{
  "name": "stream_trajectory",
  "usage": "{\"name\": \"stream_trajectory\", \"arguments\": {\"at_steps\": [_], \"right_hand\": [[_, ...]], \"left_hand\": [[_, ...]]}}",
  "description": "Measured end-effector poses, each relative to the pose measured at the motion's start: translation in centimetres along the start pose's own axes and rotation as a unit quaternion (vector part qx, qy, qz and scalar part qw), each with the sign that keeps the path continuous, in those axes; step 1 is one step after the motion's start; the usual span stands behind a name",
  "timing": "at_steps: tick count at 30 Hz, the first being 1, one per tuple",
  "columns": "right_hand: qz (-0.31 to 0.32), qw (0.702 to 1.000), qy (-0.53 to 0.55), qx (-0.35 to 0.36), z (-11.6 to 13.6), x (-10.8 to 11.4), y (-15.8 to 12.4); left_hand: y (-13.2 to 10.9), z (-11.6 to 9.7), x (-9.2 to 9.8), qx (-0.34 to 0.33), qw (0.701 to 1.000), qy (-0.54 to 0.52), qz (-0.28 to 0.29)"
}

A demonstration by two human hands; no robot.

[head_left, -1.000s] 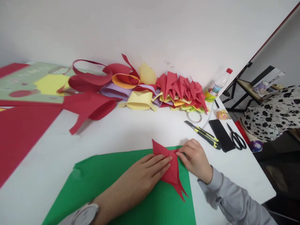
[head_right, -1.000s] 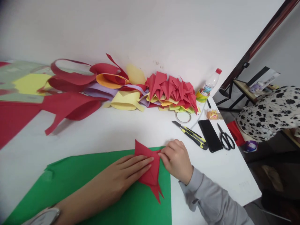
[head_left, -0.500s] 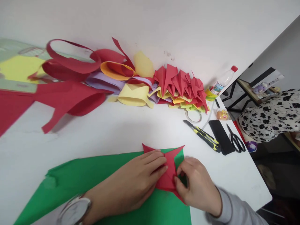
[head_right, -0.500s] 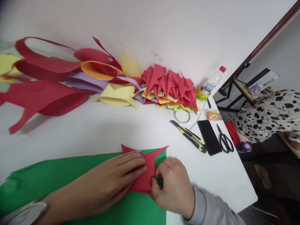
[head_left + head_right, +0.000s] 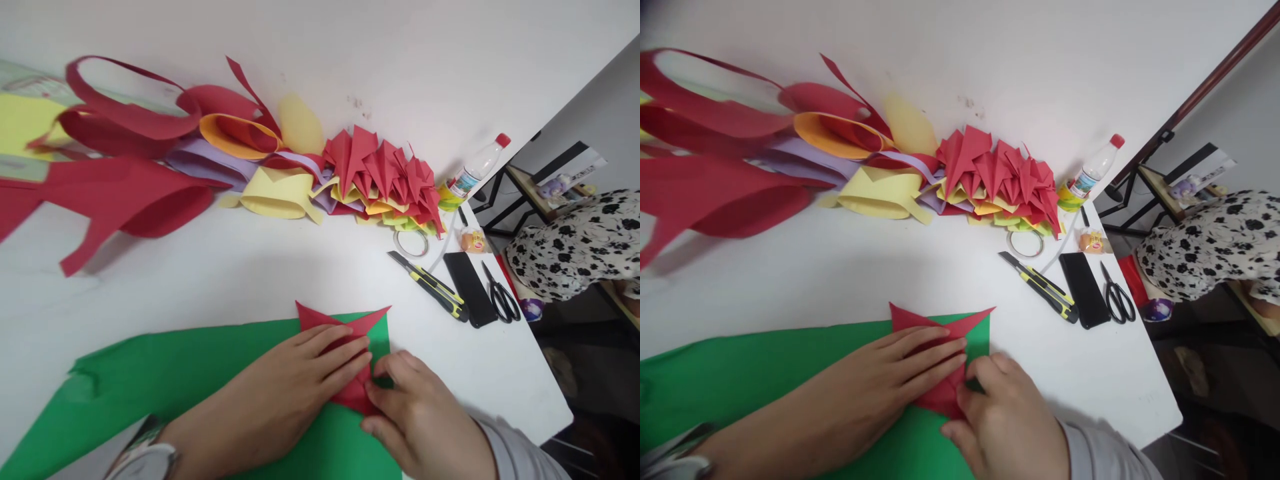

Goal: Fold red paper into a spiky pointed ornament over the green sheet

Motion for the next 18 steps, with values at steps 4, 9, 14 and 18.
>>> {"name": "stream_trajectory", "arguments": {"at_steps": [4,9,14,18], "right_hand": [[0.017,0.998,-0.012,0.061,0.0,0.3,-0.5],[0.013,0.989,-0.038,0.14,-0.1,-0.1,-1.4],[0.003,0.986,-0.015,0.165,-0.2,0.1,-1.6],[-0.051,0.989,0.037,0.133,-0.6,0.7,-1.0]], "left_hand": [[0.1,0.1,0.0,0.006,1.0,-0.014,-0.008],[0.0,0.1,-0.1,-0.004,1.0,-0.02,-0.007],[0.0,0.0,0.2,-0.015,0.999,-0.043,-0.003],[0.0,-0.1,0.4,-0.009,0.999,-0.049,-0.003]]}}
Point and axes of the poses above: each hand's wrist, its own y-axis towards the middle knuckle, its own x-axis out of the back of the hand, z = x × y, the point moved 6 cm from there along y, towards the middle knuckle, and after that the axes turned 8 degrees about z, right-handed, at the moved point
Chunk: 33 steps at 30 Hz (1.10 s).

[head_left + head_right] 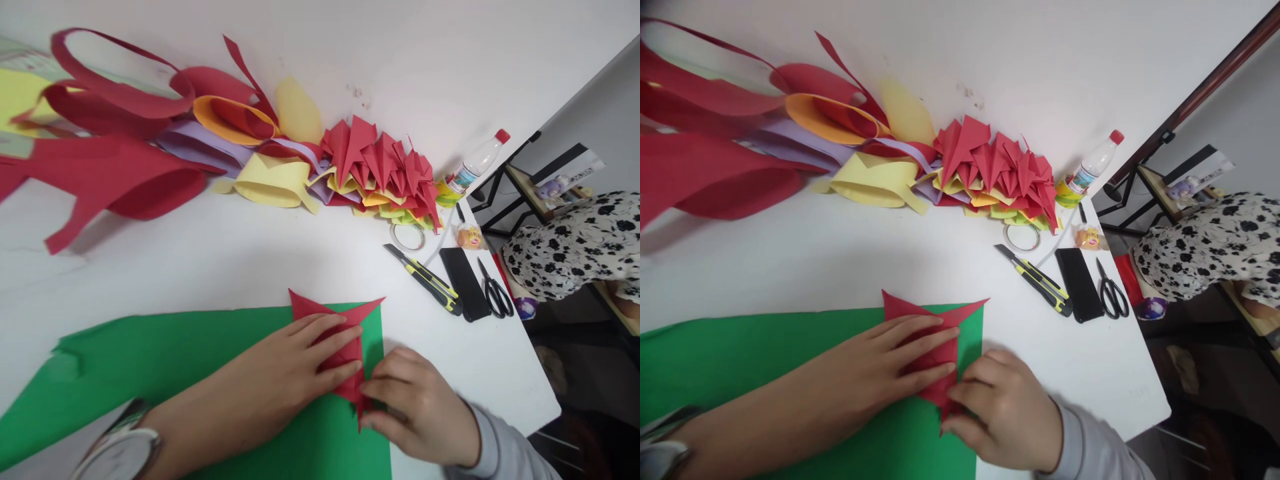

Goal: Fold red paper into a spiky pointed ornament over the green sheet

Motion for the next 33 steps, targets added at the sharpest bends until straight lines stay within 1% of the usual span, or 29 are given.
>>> {"name": "stream_trajectory", "arguments": {"at_steps": [2,4,9,11,13,16,20,22,25,28,30,33], "right_hand": [[-0.026,0.999,-0.012,-0.026,-0.4,0.0,0.1],[-0.04,0.998,-0.031,-0.033,-0.7,-0.1,0.2],[-0.054,0.996,-0.068,0.004,-0.1,-0.6,0.3],[-0.056,0.995,-0.08,0.003,0.2,-0.8,0.4],[-0.057,0.996,-0.06,-0.02,0.1,-1.0,0.4],[-0.06,0.996,0.007,-0.071,-0.4,-1.2,0.4],[-0.083,0.977,0.104,-0.165,-1.6,-1.3,-0.2],[-0.088,0.967,0.129,-0.203,-1.9,-1.4,-0.4],[-0.087,0.957,0.113,-0.252,-1.9,-1.7,-0.3],[-0.096,0.951,0.05,-0.29,-1.7,-1.9,0.0],[-0.111,0.95,0.003,-0.29,-1.5,-1.9,0.3],[-0.141,0.952,-0.015,-0.273,-1.2,-1.9,0.6]], "left_hand": [[-0.1,0.0,-0.2,0.008,1.0,0.015,0.001],[-0.2,0.0,-0.4,0.013,0.999,0.032,0.0],[-0.3,0.0,-0.4,0.013,0.999,0.036,-0.015],[-0.2,0.1,-0.2,0.015,0.999,0.029,-0.018],[-0.2,0.1,-0.1,0.015,1.0,0.024,-0.014],[-0.2,0.1,0.1,0.008,1.0,0.025,-0.017],[-0.3,0.0,0.4,0.006,0.999,0.017,-0.028],[-0.2,0.0,0.5,0.007,0.999,0.01,-0.036],[-0.1,0.0,0.8,0.012,0.999,-0.001,-0.047],[-0.1,-0.1,0.9,0.01,0.999,-0.009,-0.051],[-0.1,-0.1,0.9,0.008,0.999,0.0,-0.052],[-0.1,-0.1,0.7,0.014,0.999,0.012,-0.049]]}}
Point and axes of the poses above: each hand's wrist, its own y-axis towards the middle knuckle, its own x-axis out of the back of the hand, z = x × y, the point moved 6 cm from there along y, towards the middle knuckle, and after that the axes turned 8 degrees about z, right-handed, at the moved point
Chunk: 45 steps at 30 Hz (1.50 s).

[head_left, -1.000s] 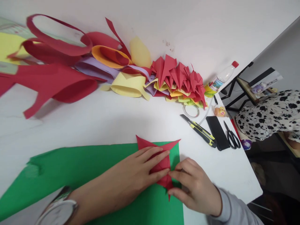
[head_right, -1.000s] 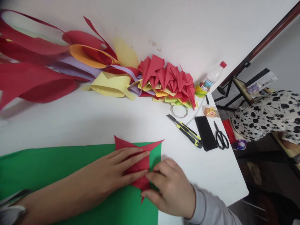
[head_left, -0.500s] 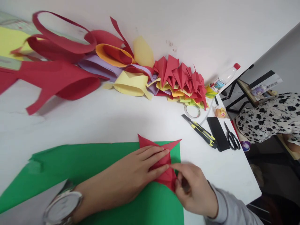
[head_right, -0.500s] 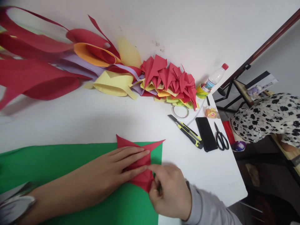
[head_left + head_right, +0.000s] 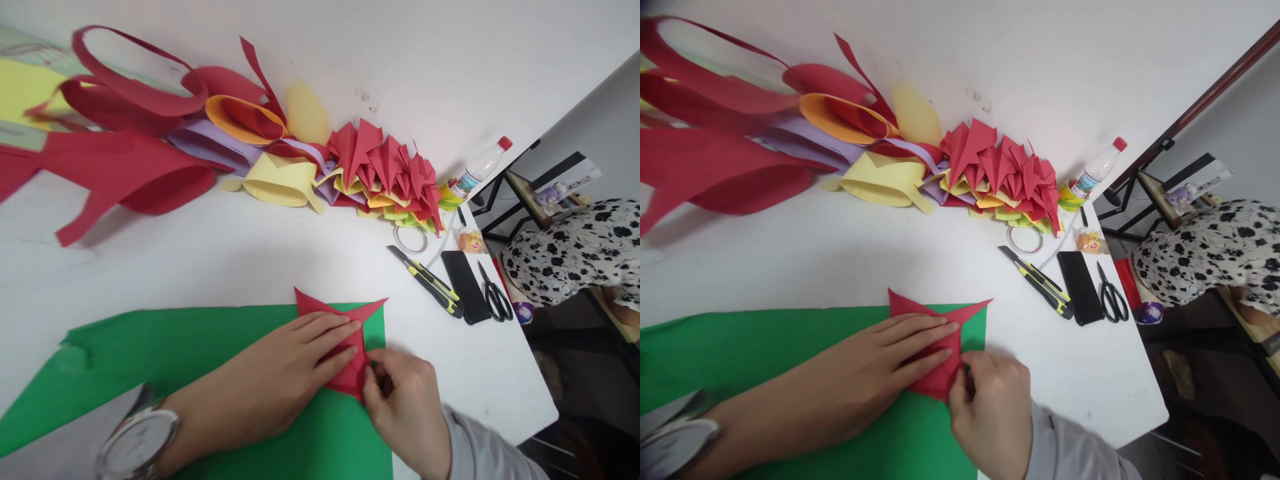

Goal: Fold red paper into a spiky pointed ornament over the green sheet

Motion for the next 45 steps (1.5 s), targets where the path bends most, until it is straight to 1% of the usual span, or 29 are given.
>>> {"name": "stream_trajectory", "arguments": {"at_steps": [3,6,8,10,12,14,17,21,26,32,35,39,42,45], "right_hand": [[-0.021,0.999,0.002,0.034,0.5,0.1,0.0],[-0.033,0.995,-0.037,0.085,1.4,0.1,-0.1],[-0.044,0.991,-0.068,0.111,1.9,0.2,-0.2],[-0.058,0.988,-0.078,0.117,1.8,0.4,-0.4],[-0.064,0.991,-0.059,0.099,1.2,0.6,-0.5],[-0.052,0.997,-0.026,0.059,0.3,0.8,-0.5],[-0.018,1.0,0.013,0.005,-0.7,0.7,-0.4],[-0.001,0.999,0.032,-0.007,-0.9,0.7,-0.4],[0.015,0.998,0.059,0.015,-0.7,0.9,-0.3],[0.086,0.988,0.111,0.064,-0.4,1.3,0.3],[0.106,0.985,0.101,0.087,-0.4,1.3,0.5],[0.112,0.985,0.069,0.116,-0.4,1.0,0.5],[0.12,0.982,0.058,0.135,-0.3,0.9,0.3],[0.132,0.977,0.053,0.156,-0.1,1.1,0.2]], "left_hand": [[0.1,-0.1,-0.1,-0.003,1.0,-0.002,0.01],[0.1,-0.1,-0.1,-0.004,1.0,-0.002,0.021],[0.1,-0.1,0.0,0.0,1.0,-0.002,0.019],[0.0,-0.1,-0.1,0.001,1.0,-0.001,0.011],[0.0,-0.1,-0.1,-0.001,1.0,0.004,0.006],[-0.1,-0.1,-0.2,0.0,1.0,0.006,0.004],[0.0,-0.1,-0.2,-0.002,1.0,0.007,0.008],[0.0,-0.1,0.2,-0.005,1.0,0.006,0.003],[-0.1,0.0,0.2,-0.017,1.0,-0.015,0.001],[-0.5,-0.4,-0.1,-0.048,0.999,0.008,-0.007],[-0.5,-0.8,-0.1,-0.074,0.997,0.017,-0.028],[-0.4,-1.2,-0.5,-0.105,0.993,0.012,-0.06],[-0.3,-1.2,-0.7,-0.112,0.991,0.003,-0.067],[-0.2,-1.2,-0.4,-0.1,0.993,-0.005,-0.068]]}}
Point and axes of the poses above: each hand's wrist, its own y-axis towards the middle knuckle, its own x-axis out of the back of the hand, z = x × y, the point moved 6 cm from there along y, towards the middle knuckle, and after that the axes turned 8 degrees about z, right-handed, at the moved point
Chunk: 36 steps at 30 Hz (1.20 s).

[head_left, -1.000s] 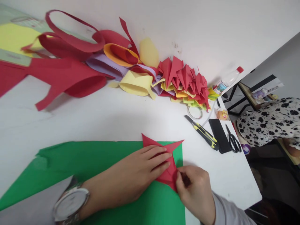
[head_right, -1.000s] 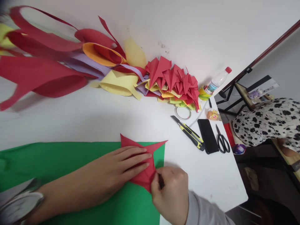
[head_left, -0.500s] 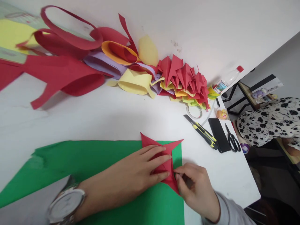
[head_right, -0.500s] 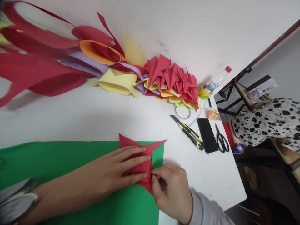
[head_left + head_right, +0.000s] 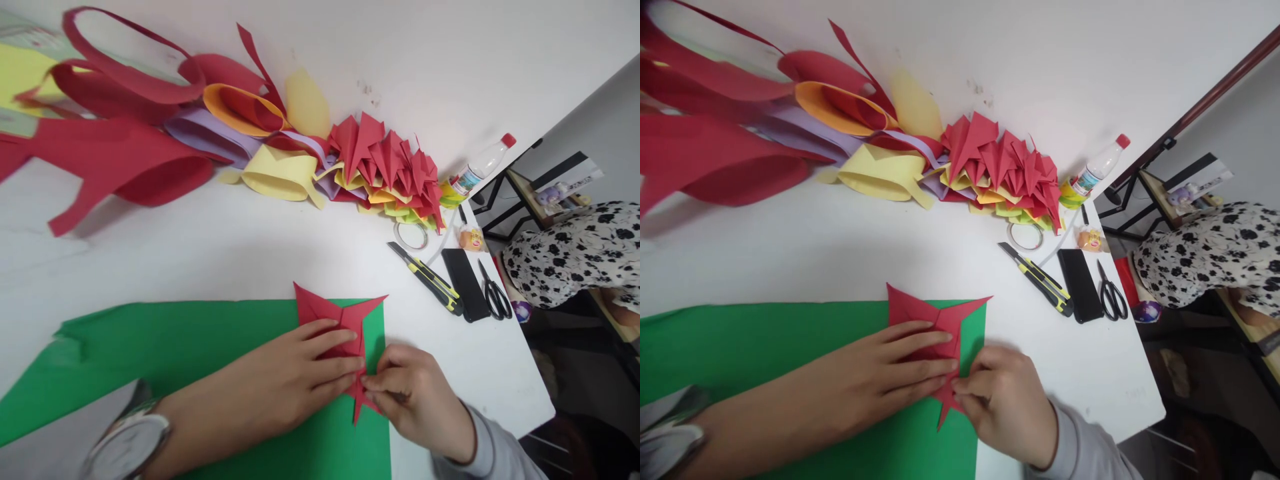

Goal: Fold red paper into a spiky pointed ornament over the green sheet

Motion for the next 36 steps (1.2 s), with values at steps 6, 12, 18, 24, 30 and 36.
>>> {"name": "stream_trajectory", "arguments": {"at_steps": [6,12,18,24,30,36], "right_hand": [[0.014,0.997,-0.054,0.059,0.5,-0.2,-0.4],[-0.051,0.992,-0.069,0.088,0.9,-0.1,-0.6],[-0.021,0.992,-0.055,0.113,1.0,0.7,-0.1],[0.005,0.979,-0.078,0.188,0.4,0.8,0.3],[0.005,0.977,-0.082,0.196,-0.4,0.6,0.4],[0.022,0.973,-0.139,0.182,-0.1,-0.4,0.2]], "left_hand": [[0.0,0.0,0.1,0.016,0.999,-0.005,0.029],[-0.3,0.5,1.3,0.04,0.999,-0.03,-0.01],[-0.1,-1.0,1.8,0.054,0.998,0.011,-0.043],[1.1,-3.5,-0.8,0.049,0.991,0.124,0.008],[0.6,-2.6,-0.6,0.065,0.989,0.13,-0.005],[-0.2,-1.9,0.8,0.067,0.993,0.089,-0.027]]}}
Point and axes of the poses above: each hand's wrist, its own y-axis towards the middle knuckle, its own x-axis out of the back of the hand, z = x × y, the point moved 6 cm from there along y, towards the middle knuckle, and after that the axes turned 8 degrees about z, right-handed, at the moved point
